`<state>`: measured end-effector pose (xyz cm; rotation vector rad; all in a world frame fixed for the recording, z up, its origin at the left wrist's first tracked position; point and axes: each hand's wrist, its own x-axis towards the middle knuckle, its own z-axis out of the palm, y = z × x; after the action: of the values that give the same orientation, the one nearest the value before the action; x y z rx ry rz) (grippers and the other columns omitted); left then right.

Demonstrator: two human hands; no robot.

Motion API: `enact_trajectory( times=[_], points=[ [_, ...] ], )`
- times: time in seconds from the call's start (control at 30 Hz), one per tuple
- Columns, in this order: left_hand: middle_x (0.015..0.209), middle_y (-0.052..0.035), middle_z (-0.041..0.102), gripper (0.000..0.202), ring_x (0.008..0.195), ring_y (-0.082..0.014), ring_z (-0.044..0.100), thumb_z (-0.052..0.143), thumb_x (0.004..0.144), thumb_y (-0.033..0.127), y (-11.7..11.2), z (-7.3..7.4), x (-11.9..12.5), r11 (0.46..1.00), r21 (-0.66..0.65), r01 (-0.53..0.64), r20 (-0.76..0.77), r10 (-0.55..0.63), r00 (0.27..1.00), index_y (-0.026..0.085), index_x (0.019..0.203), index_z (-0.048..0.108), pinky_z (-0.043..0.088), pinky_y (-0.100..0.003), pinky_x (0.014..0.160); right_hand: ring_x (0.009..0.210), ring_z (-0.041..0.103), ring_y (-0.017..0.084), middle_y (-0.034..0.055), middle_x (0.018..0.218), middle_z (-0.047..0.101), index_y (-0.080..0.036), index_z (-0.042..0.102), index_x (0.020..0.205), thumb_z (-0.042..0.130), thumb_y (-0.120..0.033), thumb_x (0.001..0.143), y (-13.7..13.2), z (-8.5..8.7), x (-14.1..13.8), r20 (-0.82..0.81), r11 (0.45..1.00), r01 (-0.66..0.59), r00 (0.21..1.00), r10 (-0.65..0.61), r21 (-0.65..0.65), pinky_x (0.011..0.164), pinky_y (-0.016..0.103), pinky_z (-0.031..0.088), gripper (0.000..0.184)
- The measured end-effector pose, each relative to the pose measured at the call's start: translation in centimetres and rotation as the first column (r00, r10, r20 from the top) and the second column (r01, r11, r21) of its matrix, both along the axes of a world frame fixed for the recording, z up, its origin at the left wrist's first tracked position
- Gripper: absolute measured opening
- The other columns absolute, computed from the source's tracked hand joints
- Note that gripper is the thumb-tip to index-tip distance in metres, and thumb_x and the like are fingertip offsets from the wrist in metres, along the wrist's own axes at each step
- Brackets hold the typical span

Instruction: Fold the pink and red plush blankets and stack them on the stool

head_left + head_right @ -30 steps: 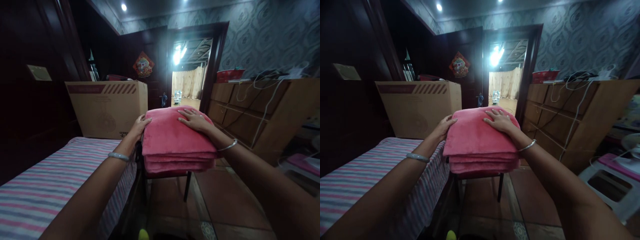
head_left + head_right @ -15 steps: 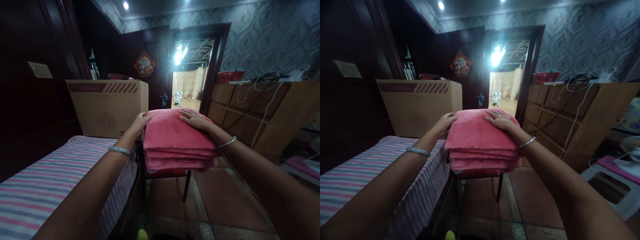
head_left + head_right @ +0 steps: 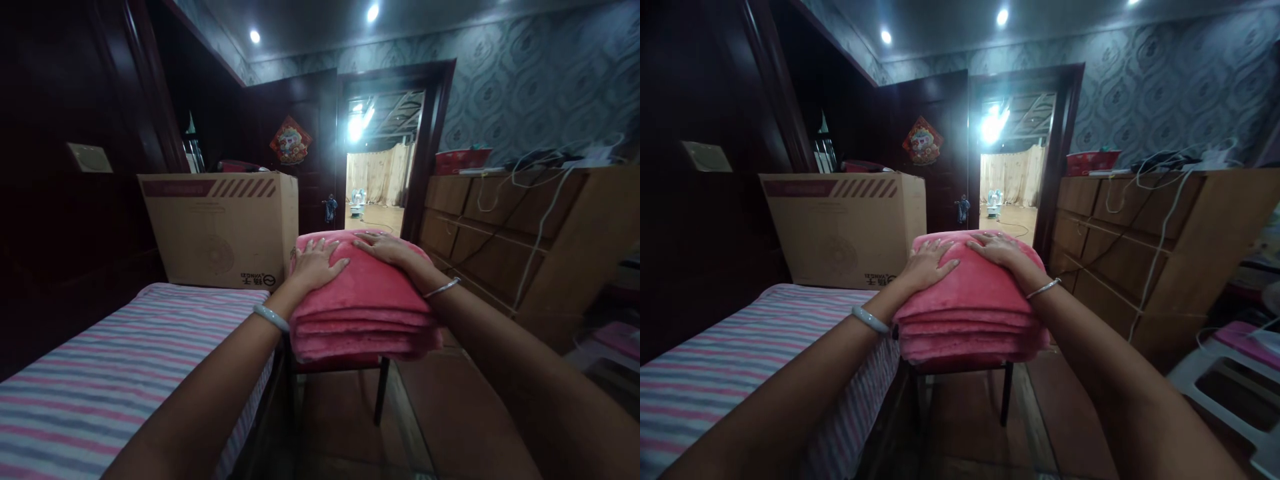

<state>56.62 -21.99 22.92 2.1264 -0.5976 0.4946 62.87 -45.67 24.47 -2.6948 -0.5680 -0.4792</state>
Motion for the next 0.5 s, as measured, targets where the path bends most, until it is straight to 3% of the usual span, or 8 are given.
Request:
enact_trajectory(
  times=[0.17, 0.33, 0.43, 0.5],
  points=[
    [0.147, -0.0105, 0.058, 0.043, 0.151, -0.0391, 0.028, 0.087, 0.068, 0.040, 0.6, 1.2, -0.2, 0.998, -0.043, 0.040, -0.014, -0.040, 0.999, 0.027, 0.106, 0.074, -0.004, -0.058, 0.124, 0.145, 0.044, 0.030, 0.0030, 0.154, 0.052, -0.032, 0.056, 0.147, 0.041, -0.080, 0.091, 0.0, 0.4, -0.2, -0.015, 1.000, 0.011, 1.000, -0.010, 0.026, 0.125, 0.049, 0.026, 0.075],
    [0.140, -0.0128, 0.063, 0.037, 0.143, -0.0379, 0.042, 0.084, 0.068, 0.027, 3.2, 2.3, -3.1, 0.997, 0.013, 0.081, 0.062, -0.082, 0.995, 0.023, 0.104, 0.076, 0.012, -0.057, 0.125, 0.140, 0.049, 0.030, 0.0038, 0.147, 0.060, -0.031, 0.062, 0.141, 0.045, -0.078, 0.091, 0.1, 1.0, -0.5, 0.023, 0.999, 0.006, 1.000, -0.007, 0.046, 0.123, 0.047, 0.029, 0.071],
    [0.137, -0.0115, 0.065, 0.040, 0.141, -0.0355, 0.046, 0.082, 0.067, 0.027, 6.7, 1.3, -6.1, 0.997, -0.039, 0.064, 0.106, -0.060, 0.993, 0.025, 0.106, 0.077, 0.021, -0.055, 0.124, 0.131, 0.058, 0.030, 0.0019, 0.137, 0.068, -0.034, 0.068, 0.132, 0.046, -0.075, 0.092, 0.5, 1.9, -1.1, 0.026, 0.999, 0.004, 1.000, -0.005, 0.037, 0.118, 0.047, 0.036, 0.062],
    [0.135, -0.0111, 0.067, 0.039, 0.138, -0.0338, 0.050, 0.080, 0.069, 0.032, 10.0, -0.3, -8.4, 0.999, -0.034, 0.016, 0.110, -0.012, 0.994, 0.026, 0.108, 0.077, 0.027, -0.053, 0.122, 0.123, 0.063, 0.031, 0.0032, 0.131, 0.072, -0.033, 0.073, 0.125, 0.047, -0.071, 0.092, 1.1, 2.5, -1.9, 0.005, 0.999, 0.031, 1.000, -0.031, 0.023, 0.113, 0.047, 0.042, 0.056]
  ],
)
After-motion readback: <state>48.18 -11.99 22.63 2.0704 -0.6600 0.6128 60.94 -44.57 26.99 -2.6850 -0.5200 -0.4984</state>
